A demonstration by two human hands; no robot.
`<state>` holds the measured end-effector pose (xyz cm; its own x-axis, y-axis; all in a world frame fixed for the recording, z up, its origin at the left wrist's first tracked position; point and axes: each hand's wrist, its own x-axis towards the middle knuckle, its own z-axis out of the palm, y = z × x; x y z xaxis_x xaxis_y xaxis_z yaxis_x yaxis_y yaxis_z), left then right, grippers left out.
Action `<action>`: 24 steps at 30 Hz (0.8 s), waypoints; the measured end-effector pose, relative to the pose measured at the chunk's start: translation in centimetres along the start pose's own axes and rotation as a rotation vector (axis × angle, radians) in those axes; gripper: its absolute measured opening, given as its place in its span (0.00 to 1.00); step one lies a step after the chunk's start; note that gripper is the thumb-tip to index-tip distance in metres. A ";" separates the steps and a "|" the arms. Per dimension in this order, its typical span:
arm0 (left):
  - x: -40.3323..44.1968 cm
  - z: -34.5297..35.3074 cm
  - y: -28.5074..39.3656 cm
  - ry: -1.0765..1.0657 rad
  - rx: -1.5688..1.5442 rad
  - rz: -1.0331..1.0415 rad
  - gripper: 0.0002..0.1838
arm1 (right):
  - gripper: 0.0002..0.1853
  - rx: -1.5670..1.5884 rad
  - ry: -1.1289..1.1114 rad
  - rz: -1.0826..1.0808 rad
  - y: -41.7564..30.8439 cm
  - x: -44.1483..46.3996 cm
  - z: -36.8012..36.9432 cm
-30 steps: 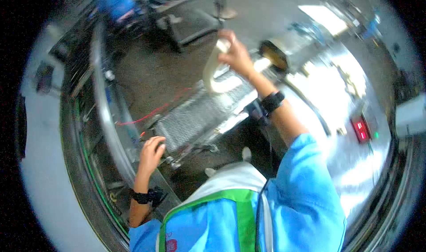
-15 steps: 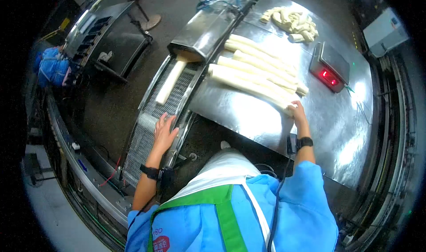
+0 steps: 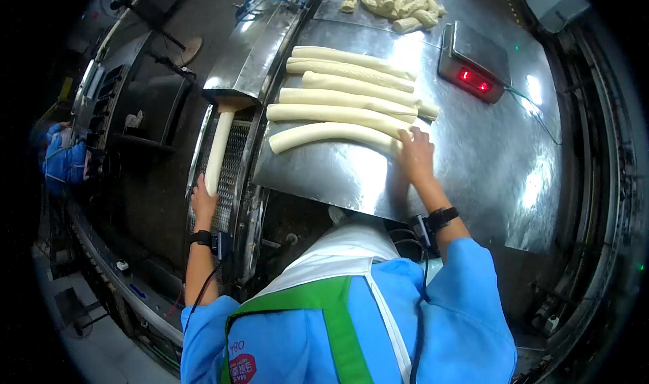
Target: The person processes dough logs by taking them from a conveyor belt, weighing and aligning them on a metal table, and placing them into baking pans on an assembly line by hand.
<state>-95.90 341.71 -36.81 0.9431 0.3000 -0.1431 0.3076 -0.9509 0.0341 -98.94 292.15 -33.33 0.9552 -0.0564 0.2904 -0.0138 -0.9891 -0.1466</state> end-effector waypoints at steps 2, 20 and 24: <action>0.0 -0.5 -1.0 -0.043 -0.060 0.026 0.37 | 0.09 0.262 0.046 -0.132 -2.6 1.5 0.9; -9.1 -4.6 18.4 -1.004 -1.233 0.477 0.26 | 0.24 0.878 -0.822 -0.285 -10.2 6.3 7.6; -6.7 0.6 18.9 -0.574 -0.796 0.626 0.20 | 0.27 0.438 -0.456 -0.363 -4.0 1.6 4.4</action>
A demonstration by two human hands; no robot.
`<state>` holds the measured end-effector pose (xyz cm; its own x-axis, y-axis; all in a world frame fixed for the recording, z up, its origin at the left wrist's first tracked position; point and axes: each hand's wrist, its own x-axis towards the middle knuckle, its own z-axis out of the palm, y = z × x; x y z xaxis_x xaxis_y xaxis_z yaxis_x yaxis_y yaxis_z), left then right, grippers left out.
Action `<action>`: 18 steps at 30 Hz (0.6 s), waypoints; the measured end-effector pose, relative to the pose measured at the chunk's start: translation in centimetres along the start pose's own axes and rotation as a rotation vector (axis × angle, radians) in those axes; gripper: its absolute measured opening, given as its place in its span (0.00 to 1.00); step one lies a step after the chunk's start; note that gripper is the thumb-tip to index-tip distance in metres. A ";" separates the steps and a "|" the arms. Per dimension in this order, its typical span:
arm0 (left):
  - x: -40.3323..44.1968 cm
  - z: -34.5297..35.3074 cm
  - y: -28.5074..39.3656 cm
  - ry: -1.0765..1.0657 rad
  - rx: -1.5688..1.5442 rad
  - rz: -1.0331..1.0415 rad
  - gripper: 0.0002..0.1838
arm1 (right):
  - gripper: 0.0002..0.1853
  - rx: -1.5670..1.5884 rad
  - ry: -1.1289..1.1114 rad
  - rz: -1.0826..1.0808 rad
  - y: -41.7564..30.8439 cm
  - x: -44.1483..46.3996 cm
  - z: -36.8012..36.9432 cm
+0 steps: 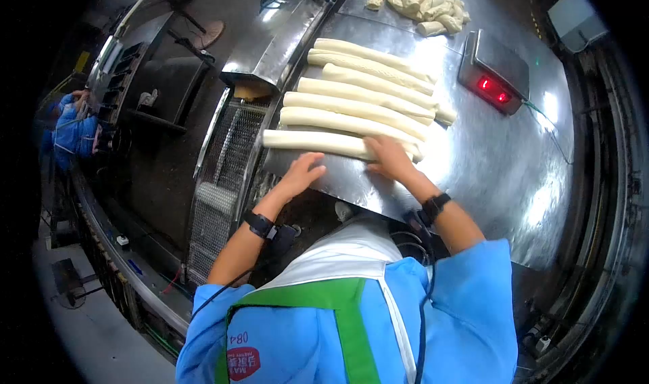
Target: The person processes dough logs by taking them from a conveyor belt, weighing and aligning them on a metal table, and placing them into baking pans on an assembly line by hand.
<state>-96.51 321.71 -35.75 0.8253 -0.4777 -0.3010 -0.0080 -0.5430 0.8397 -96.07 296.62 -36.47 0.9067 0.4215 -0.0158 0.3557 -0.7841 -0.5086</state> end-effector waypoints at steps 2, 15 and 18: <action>0.3 -0.7 -1.1 0.198 0.092 -0.084 0.21 | 0.27 -0.078 0.034 0.073 0.3 -2.4 -0.3; 2.8 1.4 -4.8 0.194 0.120 -0.016 0.25 | 0.26 -0.359 0.237 0.062 2.5 -4.5 -0.7; 1.0 0.2 -2.6 0.235 0.085 -0.157 0.27 | 0.22 -0.510 0.149 0.051 1.5 -4.3 -1.4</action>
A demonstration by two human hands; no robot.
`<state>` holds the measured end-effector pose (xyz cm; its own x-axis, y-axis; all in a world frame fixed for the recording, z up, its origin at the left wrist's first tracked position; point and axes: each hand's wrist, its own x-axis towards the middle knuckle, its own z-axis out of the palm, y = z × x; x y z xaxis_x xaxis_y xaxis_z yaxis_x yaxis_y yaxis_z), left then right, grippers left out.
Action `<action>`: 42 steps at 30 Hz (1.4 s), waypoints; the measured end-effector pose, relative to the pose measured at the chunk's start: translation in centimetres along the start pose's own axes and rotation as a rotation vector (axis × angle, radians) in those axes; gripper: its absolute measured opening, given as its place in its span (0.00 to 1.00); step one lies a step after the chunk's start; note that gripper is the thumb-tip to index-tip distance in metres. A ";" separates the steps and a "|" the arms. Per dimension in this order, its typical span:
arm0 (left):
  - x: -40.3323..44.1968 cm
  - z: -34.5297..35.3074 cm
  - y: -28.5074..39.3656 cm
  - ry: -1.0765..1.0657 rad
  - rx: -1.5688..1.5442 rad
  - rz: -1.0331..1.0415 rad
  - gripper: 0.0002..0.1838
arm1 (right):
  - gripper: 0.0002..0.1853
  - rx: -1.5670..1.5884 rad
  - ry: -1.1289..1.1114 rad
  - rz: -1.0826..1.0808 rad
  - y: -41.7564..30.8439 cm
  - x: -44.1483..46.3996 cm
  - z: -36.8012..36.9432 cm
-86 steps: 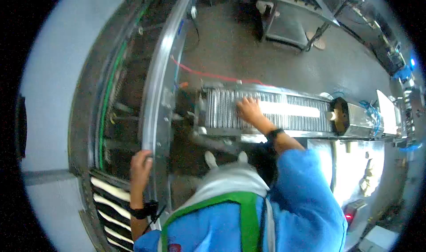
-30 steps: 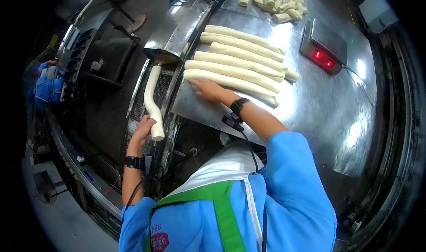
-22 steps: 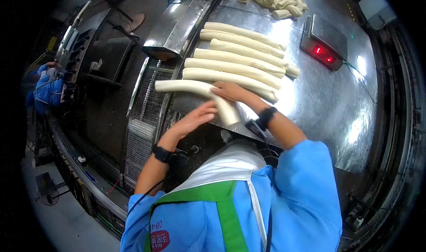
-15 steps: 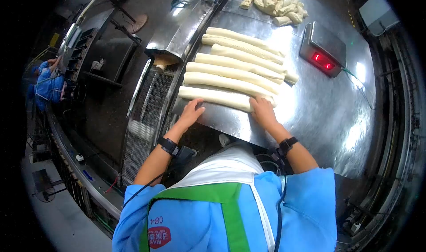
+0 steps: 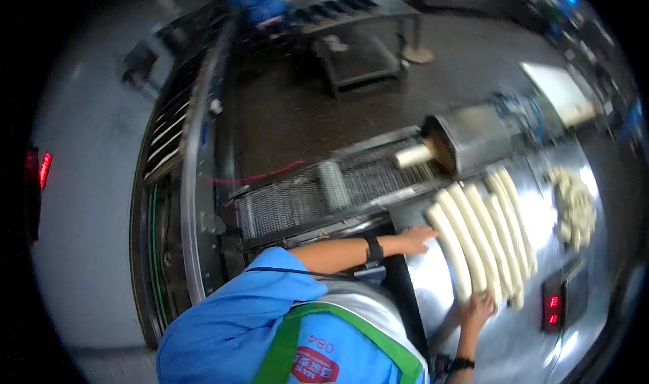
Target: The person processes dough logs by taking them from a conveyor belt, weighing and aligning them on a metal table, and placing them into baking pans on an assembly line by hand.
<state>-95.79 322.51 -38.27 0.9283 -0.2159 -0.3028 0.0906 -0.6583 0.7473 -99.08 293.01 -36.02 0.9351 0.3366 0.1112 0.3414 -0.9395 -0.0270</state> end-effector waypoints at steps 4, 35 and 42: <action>-0.6 -1.3 -2.0 0.009 -0.003 -0.087 0.25 | 0.20 0.141 -0.052 -0.020 -0.1 0.1 0.3; -4.6 -11.7 -12.3 0.766 0.652 -0.288 0.22 | 0.22 0.208 -0.101 0.052 0.6 2.7 1.6; -10.4 -13.9 -12.1 0.562 0.636 -0.399 0.29 | 0.22 0.206 -0.148 0.082 -0.1 3.3 1.4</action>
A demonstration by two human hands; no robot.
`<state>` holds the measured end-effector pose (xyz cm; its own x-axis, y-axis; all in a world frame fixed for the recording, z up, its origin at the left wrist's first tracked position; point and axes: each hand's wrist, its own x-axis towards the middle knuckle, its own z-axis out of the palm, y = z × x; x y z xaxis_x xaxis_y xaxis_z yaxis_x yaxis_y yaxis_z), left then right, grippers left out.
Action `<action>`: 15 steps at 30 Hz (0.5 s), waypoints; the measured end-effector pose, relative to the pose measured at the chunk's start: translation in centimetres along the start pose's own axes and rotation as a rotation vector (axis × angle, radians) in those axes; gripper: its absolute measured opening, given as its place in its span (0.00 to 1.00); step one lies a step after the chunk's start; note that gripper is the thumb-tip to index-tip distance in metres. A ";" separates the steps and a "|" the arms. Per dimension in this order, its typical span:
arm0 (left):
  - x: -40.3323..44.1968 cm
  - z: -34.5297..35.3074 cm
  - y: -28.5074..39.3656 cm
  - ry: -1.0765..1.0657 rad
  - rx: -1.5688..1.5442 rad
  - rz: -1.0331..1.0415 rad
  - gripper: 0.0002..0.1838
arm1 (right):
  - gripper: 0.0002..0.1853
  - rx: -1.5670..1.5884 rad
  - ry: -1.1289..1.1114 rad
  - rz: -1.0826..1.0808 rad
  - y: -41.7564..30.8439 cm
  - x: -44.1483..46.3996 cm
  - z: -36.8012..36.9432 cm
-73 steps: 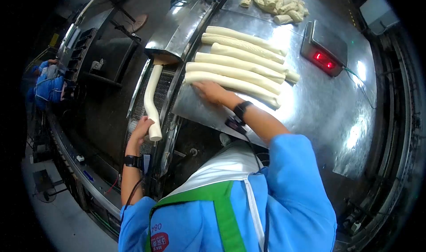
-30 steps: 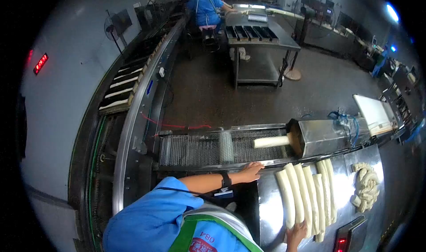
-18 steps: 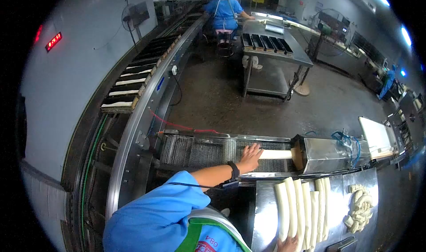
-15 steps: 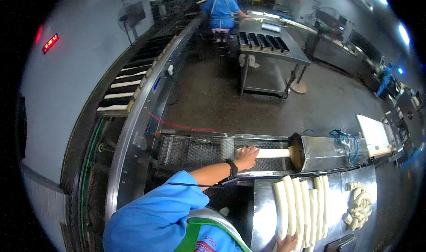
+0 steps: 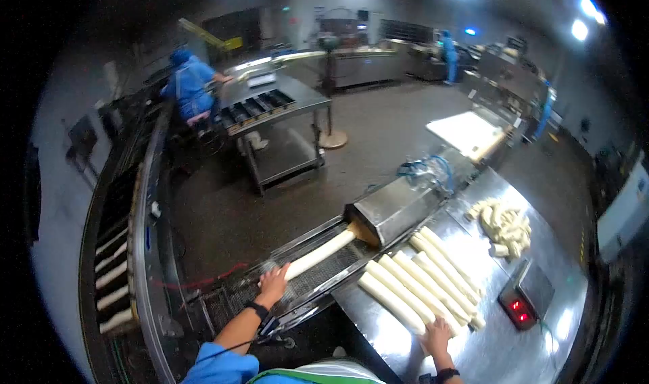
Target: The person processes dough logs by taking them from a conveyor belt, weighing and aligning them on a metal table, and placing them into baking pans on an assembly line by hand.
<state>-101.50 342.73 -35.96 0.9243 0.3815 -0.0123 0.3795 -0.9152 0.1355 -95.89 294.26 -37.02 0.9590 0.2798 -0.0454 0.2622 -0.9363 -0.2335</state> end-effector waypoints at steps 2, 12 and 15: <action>-0.6 -0.5 -0.7 -0.027 0.001 0.023 0.30 | 0.22 -0.004 -0.006 -0.001 -0.2 0.2 -0.3; -3.0 -1.5 -4.4 0.044 0.007 -0.031 0.24 | 0.25 -0.129 -0.031 -0.027 -0.4 1.1 0.5; -3.4 -1.9 -6.0 -0.109 -0.079 -0.080 0.23 | 0.25 -0.118 -0.049 0.021 -1.3 0.4 0.2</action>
<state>-106.99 347.20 -34.87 0.8917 0.4327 -0.1329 0.4519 -0.8676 0.2076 -95.89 295.68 -36.93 0.9588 0.2668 -0.0973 0.2554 -0.9599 -0.1159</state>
